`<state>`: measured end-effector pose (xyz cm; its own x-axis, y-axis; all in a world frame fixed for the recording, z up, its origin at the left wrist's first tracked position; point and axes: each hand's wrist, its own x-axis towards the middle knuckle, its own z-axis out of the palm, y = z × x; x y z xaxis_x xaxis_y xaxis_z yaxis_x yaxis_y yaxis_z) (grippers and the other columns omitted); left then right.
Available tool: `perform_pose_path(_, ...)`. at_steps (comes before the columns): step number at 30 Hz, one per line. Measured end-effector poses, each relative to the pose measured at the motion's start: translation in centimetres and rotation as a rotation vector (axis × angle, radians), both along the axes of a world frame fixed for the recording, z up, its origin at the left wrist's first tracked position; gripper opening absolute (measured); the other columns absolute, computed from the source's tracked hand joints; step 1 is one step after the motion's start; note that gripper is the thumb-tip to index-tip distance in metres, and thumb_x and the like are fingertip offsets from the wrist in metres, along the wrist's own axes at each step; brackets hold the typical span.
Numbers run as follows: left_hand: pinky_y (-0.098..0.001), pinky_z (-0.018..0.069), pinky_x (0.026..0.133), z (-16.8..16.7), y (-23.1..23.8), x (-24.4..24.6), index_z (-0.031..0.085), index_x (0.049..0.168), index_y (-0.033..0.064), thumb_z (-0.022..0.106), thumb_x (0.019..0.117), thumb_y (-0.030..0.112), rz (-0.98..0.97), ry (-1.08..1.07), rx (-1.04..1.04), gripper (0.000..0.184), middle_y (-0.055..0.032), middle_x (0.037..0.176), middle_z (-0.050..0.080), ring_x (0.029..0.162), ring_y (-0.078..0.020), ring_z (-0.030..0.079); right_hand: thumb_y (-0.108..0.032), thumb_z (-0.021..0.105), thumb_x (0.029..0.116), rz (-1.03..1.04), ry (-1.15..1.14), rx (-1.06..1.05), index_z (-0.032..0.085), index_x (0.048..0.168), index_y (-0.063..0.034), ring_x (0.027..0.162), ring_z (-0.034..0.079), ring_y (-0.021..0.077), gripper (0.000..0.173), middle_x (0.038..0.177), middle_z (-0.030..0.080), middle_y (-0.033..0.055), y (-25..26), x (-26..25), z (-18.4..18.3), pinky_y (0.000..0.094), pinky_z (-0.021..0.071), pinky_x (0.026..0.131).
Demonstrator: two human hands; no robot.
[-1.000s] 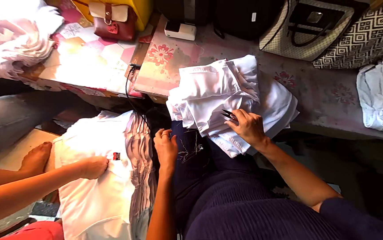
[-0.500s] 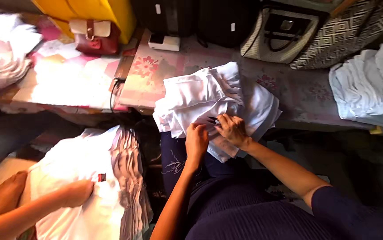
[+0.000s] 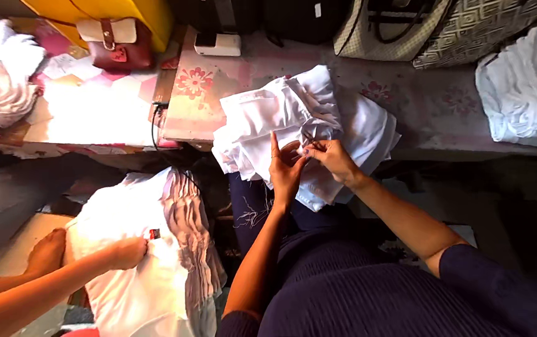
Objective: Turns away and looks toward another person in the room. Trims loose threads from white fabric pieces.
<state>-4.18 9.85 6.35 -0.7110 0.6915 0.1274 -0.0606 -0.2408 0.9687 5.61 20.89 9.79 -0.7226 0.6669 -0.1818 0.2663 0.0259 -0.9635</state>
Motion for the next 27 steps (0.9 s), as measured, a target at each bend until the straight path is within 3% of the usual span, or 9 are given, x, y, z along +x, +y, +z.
perform_pose_path(3, -0.0343, 0.0639, 0.079, -0.6, -0.9, -0.7, 0.043, 0.149, -0.0008, 0.072, 0.0864, -0.011, 0.077, 0.038, 0.080, 0.070, -0.0076, 0.100, 0.075, 0.083, -0.0159, 0.074, -0.015, 0.067, 0.0988, -0.022, 0.059, -0.206, 0.069, 0.099, -0.0101, 0.043, 0.030, -0.0019, 0.005, 0.064, 0.052, -0.0062, -0.3, 0.3, -0.2, 0.0149, 0.0257, 0.039)
perform_pose_path(7, -0.0323, 0.0635, 0.074, -1.1, -2.8, -1.0, 0.065, 0.112, -0.0026, 0.070, 0.0875, -0.009, 0.081, -0.034, -0.013, 0.026, -0.0043, 0.090, 0.074, 0.077, -0.0133, 0.073, -0.005, 0.066, 0.0969, -0.055, 0.125, -0.339, 0.071, 0.100, -0.0052, 0.043, 0.032, -0.0025, 0.006, 0.067, 0.058, -0.0051, -0.5, 0.3, -0.2, 0.0146, 0.0282, 0.039)
perform_pose_path(9, -0.0322, 0.0627, 0.078, -0.6, -3.2, -0.7, 0.067, 0.113, -0.0046, 0.069, 0.0913, -0.004, 0.046, -0.054, -0.103, 0.022, -0.0075, 0.095, 0.074, 0.081, -0.0133, 0.073, -0.004, 0.066, 0.0969, -0.066, 0.132, -0.362, 0.071, 0.099, -0.0040, 0.043, 0.033, -0.0024, 0.006, 0.067, 0.058, -0.0049, -0.9, 0.0, -0.2, 0.0145, 0.0294, 0.040)
perform_pose_path(11, -0.0322, 0.0605, 0.085, 0.1, -2.8, -0.6, 0.065, 0.126, -0.0042, 0.070, 0.0949, 0.005, -0.029, -0.018, -0.195, 0.033, -0.0109, 0.109, 0.072, 0.090, -0.0126, 0.071, -0.003, 0.066, 0.0963, -0.092, 0.133, -0.361, 0.071, 0.099, -0.0034, 0.045, 0.036, -0.0018, 0.006, 0.069, 0.060, -0.0042, -1.2, -0.3, -0.2, 0.0148, 0.0316, 0.041)
perform_pose_path(13, -0.0307, 0.0624, 0.076, 0.2, -1.9, -0.7, 0.070, 0.115, -0.0037, 0.071, 0.0952, 0.006, -0.033, 0.013, -0.225, 0.022, -0.0089, 0.095, 0.075, 0.077, -0.0106, 0.072, -0.002, 0.066, 0.0966, -0.116, 0.114, -0.343, 0.071, 0.099, -0.0025, 0.047, 0.039, -0.0014, 0.006, 0.071, 0.063, -0.0033, -1.5, -0.4, -0.2, 0.0148, 0.0335, 0.043)
perform_pose_path(15, -0.0266, 0.0610, 0.063, 0.1, -1.6, -1.2, 0.072, 0.103, -0.0032, 0.068, 0.0961, 0.003, -0.036, 0.010, -0.225, 0.010, -0.0056, 0.081, 0.074, 0.063, -0.0083, 0.069, -0.006, 0.061, 0.1011, -0.084, 0.089, -0.333, 0.067, 0.100, -0.0045, 0.047, 0.037, -0.0013, 0.006, 0.066, 0.054, -0.0061, -1.3, -0.1, -0.1, 0.0147, 0.0333, 0.044)
perform_pose_path(17, -0.0246, 0.0593, 0.058, 0.0, -2.1, -1.6, 0.071, 0.100, -0.0033, 0.066, 0.0973, 0.002, -0.066, -0.005, -0.244, 0.008, -0.0039, 0.076, 0.072, 0.059, -0.0073, 0.067, -0.022, 0.049, 0.1085, 0.011, 0.055, -0.308, 0.065, 0.103, -0.0074, 0.045, 0.034, -0.0014, 0.022, 0.059, 0.041, -0.0104, -0.6, 0.9, 0.3, 0.0153, 0.0320, 0.045)
perform_pose_path(20, -0.0243, 0.0583, 0.053, 0.1, -3.4, -1.7, 0.068, 0.098, -0.0040, 0.062, 0.0999, 0.004, -0.081, -0.069, -0.276, 0.010, -0.0030, 0.068, 0.069, 0.053, -0.0078, 0.065, -0.035, 0.032, 0.1129, 0.139, -0.066, -0.299, 0.065, 0.101, -0.0098, 0.046, 0.031, -0.0006, 0.044, 0.057, 0.035, -0.0112, -0.4, 2.7, 2.0, 0.0163, 0.0289, 0.045)
perform_pose_path(27, -0.0231, 0.0556, 0.046, 1.0, -3.9, -1.0, 0.062, 0.095, -0.0024, 0.058, 0.1007, 0.000, -0.126, -0.167, -0.250, 0.007, -0.0013, 0.061, 0.066, 0.047, -0.0077, 0.063, -0.026, 0.040, 0.1125, 0.257, -0.282, -0.137, 0.068, 0.098, -0.0029, 0.050, 0.033, -0.0001, 0.039, 0.060, 0.037, -0.0093, -1.5, 1.8, 1.9, 0.0179, 0.0300, 0.051)
